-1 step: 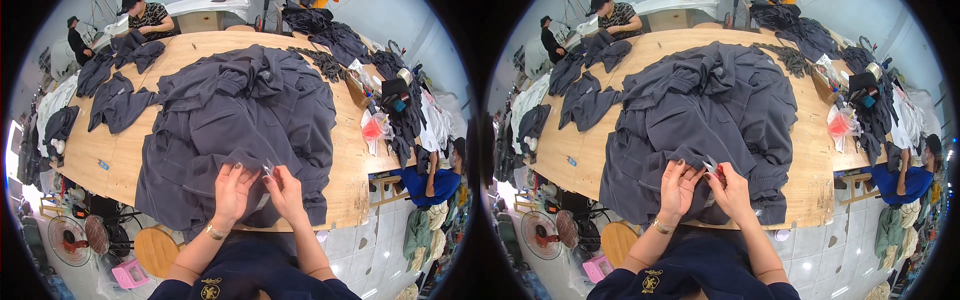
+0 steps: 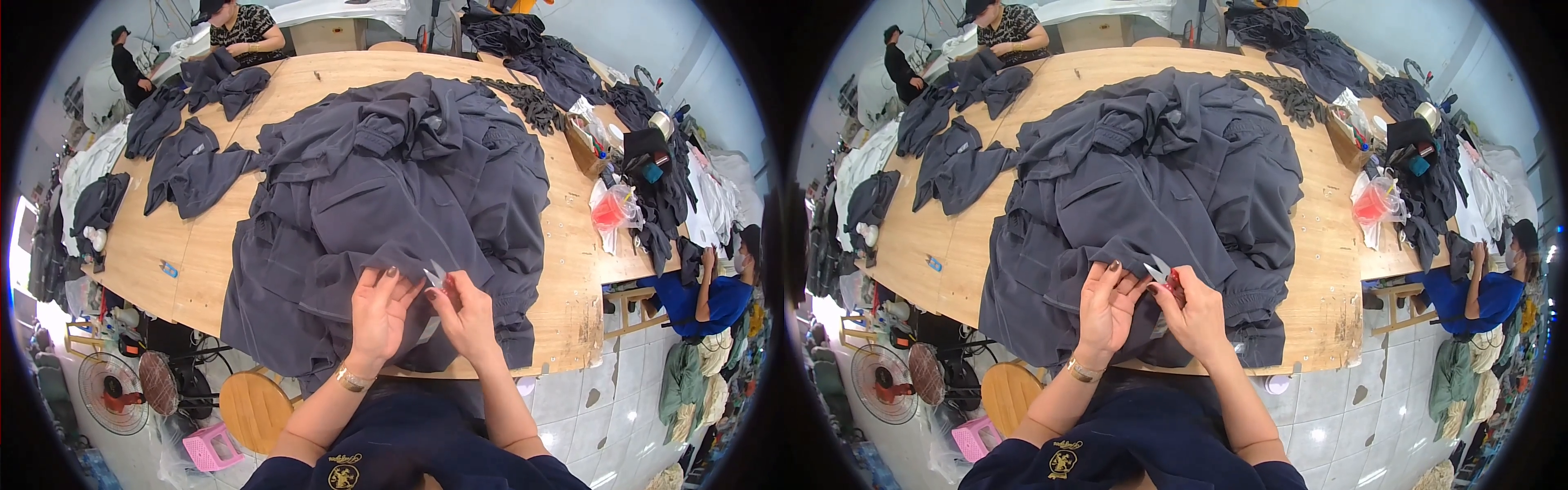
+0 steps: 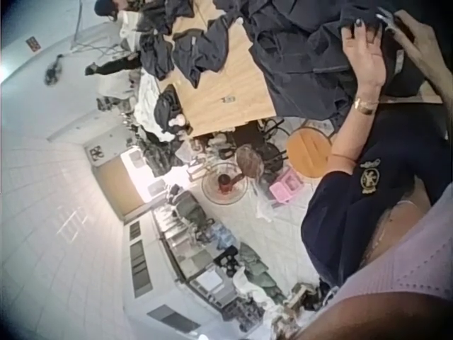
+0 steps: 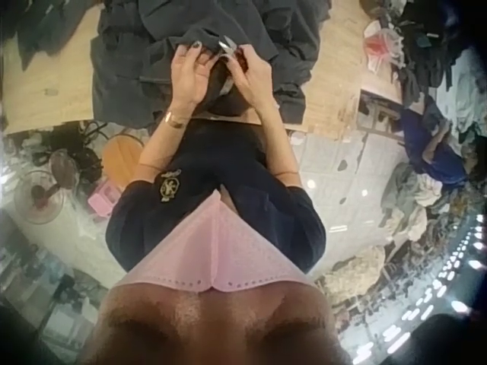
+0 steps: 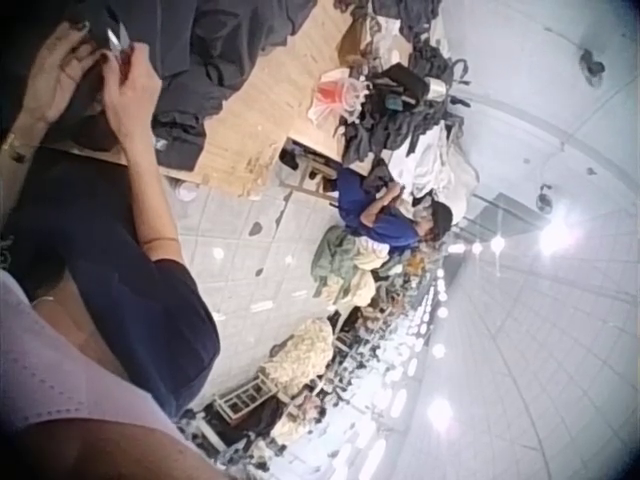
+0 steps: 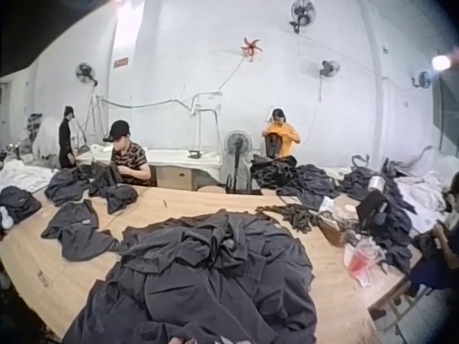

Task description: Sort and inspect garments for loose threads, using snips to remove them.

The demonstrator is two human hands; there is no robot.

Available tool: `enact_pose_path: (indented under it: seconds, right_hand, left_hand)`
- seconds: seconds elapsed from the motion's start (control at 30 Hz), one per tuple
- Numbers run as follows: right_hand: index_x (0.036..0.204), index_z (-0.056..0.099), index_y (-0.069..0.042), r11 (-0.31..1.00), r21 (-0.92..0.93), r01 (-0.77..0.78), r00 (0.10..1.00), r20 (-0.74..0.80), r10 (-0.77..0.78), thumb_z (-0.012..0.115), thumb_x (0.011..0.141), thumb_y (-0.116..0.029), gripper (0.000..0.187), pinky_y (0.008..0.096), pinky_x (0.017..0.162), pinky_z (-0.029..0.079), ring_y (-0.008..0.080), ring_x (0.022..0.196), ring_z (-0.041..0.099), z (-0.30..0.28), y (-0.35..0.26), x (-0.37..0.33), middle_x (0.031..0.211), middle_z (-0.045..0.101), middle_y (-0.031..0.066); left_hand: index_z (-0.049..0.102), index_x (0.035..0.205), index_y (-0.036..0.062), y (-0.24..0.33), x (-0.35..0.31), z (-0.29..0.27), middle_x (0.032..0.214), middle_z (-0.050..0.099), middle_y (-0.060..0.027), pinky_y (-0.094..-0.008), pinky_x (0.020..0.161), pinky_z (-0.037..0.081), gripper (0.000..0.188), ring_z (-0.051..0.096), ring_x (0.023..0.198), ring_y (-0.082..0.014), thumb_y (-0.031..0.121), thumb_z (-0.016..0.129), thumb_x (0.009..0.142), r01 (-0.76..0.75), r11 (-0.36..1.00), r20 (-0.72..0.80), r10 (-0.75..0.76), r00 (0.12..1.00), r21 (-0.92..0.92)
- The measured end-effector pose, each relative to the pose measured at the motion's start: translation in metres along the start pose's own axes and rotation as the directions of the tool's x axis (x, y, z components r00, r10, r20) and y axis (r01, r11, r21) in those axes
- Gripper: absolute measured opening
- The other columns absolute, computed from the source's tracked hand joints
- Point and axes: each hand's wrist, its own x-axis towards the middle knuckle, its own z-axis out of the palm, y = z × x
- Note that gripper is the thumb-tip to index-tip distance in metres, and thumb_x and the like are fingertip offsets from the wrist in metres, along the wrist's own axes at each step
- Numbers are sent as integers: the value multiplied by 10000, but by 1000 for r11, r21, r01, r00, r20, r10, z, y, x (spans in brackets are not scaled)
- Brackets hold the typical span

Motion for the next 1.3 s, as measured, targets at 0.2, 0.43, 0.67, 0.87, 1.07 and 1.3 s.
enact_pose_path:
  seconds: [0.2,0.43,0.67,0.87,1.07,1.3]
  right_hand:
    - [785,496,-42,961,-239,140,989,-18,-149,629,868,-254,264,367,465,421,303,548,581,9,4,-2,669,573,108]
    - [771,492,-50,949,-275,151,985,-34,-166,631,866,-268,275,362,453,424,299,534,575,10,4,-3,665,570,105]
    - [779,505,-46,968,-219,120,988,-71,-138,627,870,-279,279,357,456,419,292,525,566,6,1,-1,652,569,100]
    - [770,500,-46,971,-208,115,993,11,-115,617,877,-294,295,361,463,410,298,528,560,3,0,1,637,555,104]
    - [763,492,-45,972,-197,130,991,34,-126,615,877,-300,305,369,466,409,309,532,559,3,0,1,638,553,111]
    - [762,495,-42,962,-223,155,988,11,-157,613,882,-295,304,361,466,412,316,531,558,3,-1,2,637,555,111]
  left_hand:
    - [504,1119,28,-2,-1,-2,1071,620,-100,-369,908,483,197,608,992,-211,31,520,923,-17,999,9,17,1000,36]
    - [514,1084,37,-5,-4,0,1006,634,-87,-358,877,500,163,621,957,-198,28,514,922,-68,994,-11,69,998,87]
    - [513,1079,26,-4,-6,5,987,629,-74,-348,889,495,162,610,964,-181,16,526,919,-93,989,-9,94,995,112]
    - [521,1032,24,-7,-6,2,865,547,1,-312,850,505,141,587,853,-116,-15,552,900,-169,952,3,174,985,253]
    - [524,1027,-5,-9,-8,-3,864,522,6,-235,767,501,135,566,790,-71,-35,551,898,-236,877,42,241,970,418]
    - [550,1007,-35,-10,-9,-5,917,626,-59,-208,756,458,134,571,842,-75,13,593,889,-288,847,63,292,954,446]
